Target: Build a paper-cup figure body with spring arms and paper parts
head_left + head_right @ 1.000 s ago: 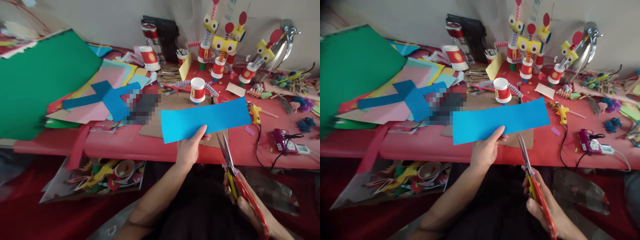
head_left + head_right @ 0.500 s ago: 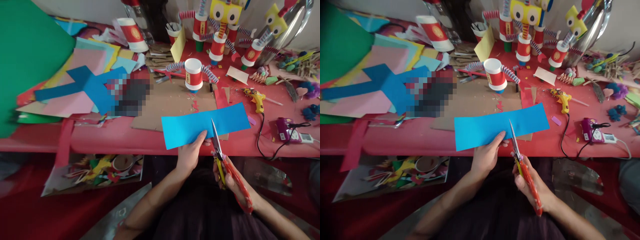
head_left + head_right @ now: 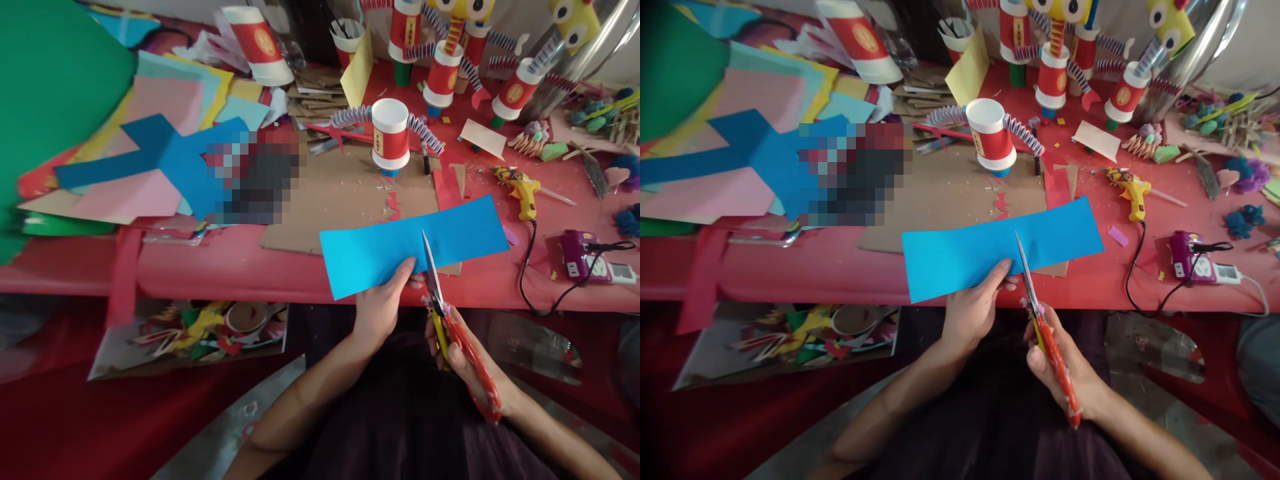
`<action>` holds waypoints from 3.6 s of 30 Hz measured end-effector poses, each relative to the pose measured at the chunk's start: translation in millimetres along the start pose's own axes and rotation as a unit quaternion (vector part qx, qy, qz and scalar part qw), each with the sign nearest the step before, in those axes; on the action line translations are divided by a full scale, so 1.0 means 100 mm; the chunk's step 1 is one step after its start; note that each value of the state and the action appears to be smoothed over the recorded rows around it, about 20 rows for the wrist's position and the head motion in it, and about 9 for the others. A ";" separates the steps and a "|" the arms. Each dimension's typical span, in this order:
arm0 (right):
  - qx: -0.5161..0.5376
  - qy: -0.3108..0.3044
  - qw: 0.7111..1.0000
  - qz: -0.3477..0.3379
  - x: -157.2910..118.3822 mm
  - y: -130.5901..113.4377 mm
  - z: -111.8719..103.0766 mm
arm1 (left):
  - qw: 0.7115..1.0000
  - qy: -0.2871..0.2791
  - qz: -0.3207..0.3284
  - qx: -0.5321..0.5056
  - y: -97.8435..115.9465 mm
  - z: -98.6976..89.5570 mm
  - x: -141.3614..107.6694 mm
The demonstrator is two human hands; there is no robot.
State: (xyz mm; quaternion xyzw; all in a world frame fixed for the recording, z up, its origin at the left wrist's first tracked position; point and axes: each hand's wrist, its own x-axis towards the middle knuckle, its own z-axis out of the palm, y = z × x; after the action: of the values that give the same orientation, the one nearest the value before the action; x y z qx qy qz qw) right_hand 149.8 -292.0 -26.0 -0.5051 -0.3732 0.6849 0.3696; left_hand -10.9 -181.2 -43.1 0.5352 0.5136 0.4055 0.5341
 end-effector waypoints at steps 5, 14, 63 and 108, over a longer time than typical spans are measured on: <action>-0.017 0.000 1.000 0.002 0.01 0.00 0.01 | 1.000 -0.013 0.019 0.021 -0.01 -0.01 0.00; -0.027 0.001 1.000 0.001 0.02 -0.08 0.05 | 0.974 -0.039 0.131 0.181 -0.11 -0.07 -0.03; -0.070 0.087 0.993 0.032 0.15 -0.11 0.13 | 0.957 -0.081 0.152 0.233 -0.20 -0.14 -0.07; -0.045 0.058 0.997 0.007 0.27 -0.22 0.17 | 0.962 -0.085 0.117 0.233 -0.40 -0.19 -0.12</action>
State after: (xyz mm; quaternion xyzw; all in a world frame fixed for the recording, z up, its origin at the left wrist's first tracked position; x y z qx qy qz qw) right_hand 130.0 -260.4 -14.5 -0.5625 -0.3780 0.6399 0.3624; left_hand -36.2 -194.1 -79.5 0.7334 0.4806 0.2873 0.3856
